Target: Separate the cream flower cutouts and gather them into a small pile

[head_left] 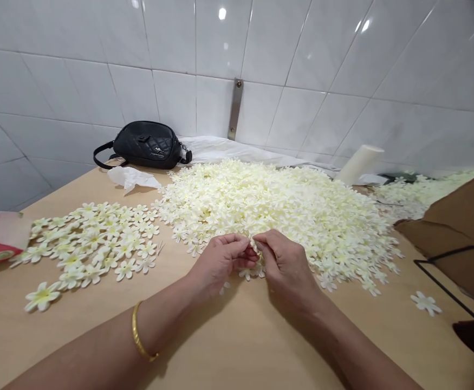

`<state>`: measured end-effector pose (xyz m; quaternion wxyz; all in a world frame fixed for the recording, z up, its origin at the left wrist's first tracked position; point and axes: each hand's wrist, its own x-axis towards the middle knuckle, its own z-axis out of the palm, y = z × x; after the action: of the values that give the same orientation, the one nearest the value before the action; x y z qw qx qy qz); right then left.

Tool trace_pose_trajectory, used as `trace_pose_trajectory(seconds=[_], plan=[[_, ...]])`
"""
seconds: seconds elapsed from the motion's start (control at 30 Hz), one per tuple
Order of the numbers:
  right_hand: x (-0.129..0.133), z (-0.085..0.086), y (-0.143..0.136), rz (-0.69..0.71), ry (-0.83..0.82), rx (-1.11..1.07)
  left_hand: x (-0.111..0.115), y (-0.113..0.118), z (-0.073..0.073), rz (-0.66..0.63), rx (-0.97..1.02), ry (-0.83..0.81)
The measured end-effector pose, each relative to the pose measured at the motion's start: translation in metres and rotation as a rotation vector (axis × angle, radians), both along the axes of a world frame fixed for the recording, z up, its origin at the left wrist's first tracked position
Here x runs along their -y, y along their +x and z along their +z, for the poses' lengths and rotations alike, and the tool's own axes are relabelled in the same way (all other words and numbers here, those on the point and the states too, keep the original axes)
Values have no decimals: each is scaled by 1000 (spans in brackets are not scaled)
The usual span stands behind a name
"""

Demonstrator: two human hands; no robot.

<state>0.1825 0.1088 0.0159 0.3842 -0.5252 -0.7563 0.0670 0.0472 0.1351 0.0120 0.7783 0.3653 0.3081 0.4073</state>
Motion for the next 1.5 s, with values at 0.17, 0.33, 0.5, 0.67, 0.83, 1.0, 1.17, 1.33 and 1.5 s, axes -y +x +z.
trace_pose_trajectory(seconds=[0.17, 0.33, 0.5, 0.67, 0.83, 1.0, 1.17, 1.33, 1.5], plan=[[0, -3, -1, -23, -27, -2, 2, 2, 0, 22, -63, -32], [0, 0, 0, -69, -188, -214, 1, 1, 2, 0, -33, -38], [0, 3, 0, -6, -325, -495, 0, 2, 4, 59, -44, -72], [-5, 4, 6, 96, -421, -792, -2, 2, 7, 127, -54, -67], [-12, 13, 27, -82, -211, -788, -3, 0, 9, 136, -56, -68], [-29, 29, 50, -330, 87, -347, -2, 0, 10, 120, -51, -76], [-63, 35, 57, -401, 220, 81, -1, -1, 11, 116, -50, -76], [-68, 30, 49, -389, 214, 172, -3, -2, 8, 107, -38, -63], [-21, 18, 45, -384, 228, 197, -1, -2, 8, 100, -38, -44]])
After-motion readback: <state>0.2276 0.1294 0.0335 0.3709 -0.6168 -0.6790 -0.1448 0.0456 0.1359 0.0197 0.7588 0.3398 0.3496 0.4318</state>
